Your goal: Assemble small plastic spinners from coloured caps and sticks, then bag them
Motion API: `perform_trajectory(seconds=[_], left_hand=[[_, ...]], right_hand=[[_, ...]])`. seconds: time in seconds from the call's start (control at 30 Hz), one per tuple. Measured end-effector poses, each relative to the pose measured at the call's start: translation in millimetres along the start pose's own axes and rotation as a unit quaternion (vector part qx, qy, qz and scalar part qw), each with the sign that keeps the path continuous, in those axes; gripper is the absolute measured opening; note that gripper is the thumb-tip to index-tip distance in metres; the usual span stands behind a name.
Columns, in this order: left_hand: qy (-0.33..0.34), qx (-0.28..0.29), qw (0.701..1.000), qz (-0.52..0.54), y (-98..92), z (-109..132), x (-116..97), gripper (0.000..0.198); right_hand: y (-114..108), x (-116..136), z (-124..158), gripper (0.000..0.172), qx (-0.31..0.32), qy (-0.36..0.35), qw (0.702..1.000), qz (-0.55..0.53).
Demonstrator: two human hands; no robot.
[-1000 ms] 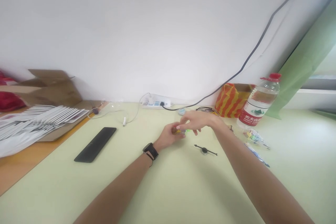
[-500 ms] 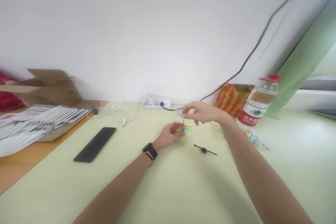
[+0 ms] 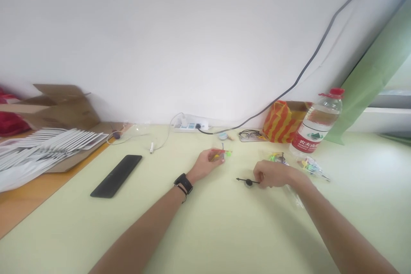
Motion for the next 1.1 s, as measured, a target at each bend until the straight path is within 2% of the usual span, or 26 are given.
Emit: perform_trajectory(seconds=[0.1,0.2,0.33,0.43,0.5,0.57,0.67,0.83,1.1], left_hand=[[-0.005,0.001,1.0,-0.007,0.2,0.9,-2.7,0.045],[-0.009,-0.004,1.0,-0.014,-0.9,1.9,-3.8,0.046],[-0.008,-0.004,1.0,-0.014,-0.5,2.2,-3.4,0.045],[-0.007,-0.005,1.0,-0.013,-0.2,2.2,-4.1,0.043],[-0.006,-0.01,1.0,-0.015,-0.7,2.6,-5.7,0.041],[-0.003,-0.014,1.0,-0.015,-1.3,3.0,-7.4,0.04],[0.0,-0.014,1.0,-0.013,-1.4,3.2,-7.7,0.04],[0.002,-0.013,1.0,-0.008,-1.1,1.5,-2.0,0.042],[0.012,-0.01,1.0,0.023,-0.8,-0.2,1.0,0.036]], right_hand=[[-23.0,11.8,11.5,0.011,-0.062,-0.046,0.997,-0.011],[-64.2,31.8,27.9,0.018,-0.159,-0.09,0.983,-0.018],[-121.2,61.3,56.2,0.023,-0.329,-0.138,0.933,-0.051],[-142.7,85.4,63.2,0.024,-0.396,-0.164,0.903,-0.039],[-146.5,99.4,54.9,0.023,-0.396,-0.172,0.902,-0.018],[-145.0,109.2,39.0,0.021,-0.37,-0.169,0.913,0.004],[-140.7,117.1,13.3,0.021,-0.329,-0.152,0.932,0.032],[-129.1,130.3,-21.0,0.025,-0.28,-0.148,0.945,0.082],[-115.9,131.1,-49.0,0.015,-0.29,-0.137,0.944,0.072]])
Point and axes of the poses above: each hand's wrist, its own z-axis away from the middle knuckle, its own y-axis out of the palm, x = y × z, the point moved 9 cm from there along -z, towards the middle knuckle, and after that the axes turned 5 degrees about -y, right-handed, at the moved point
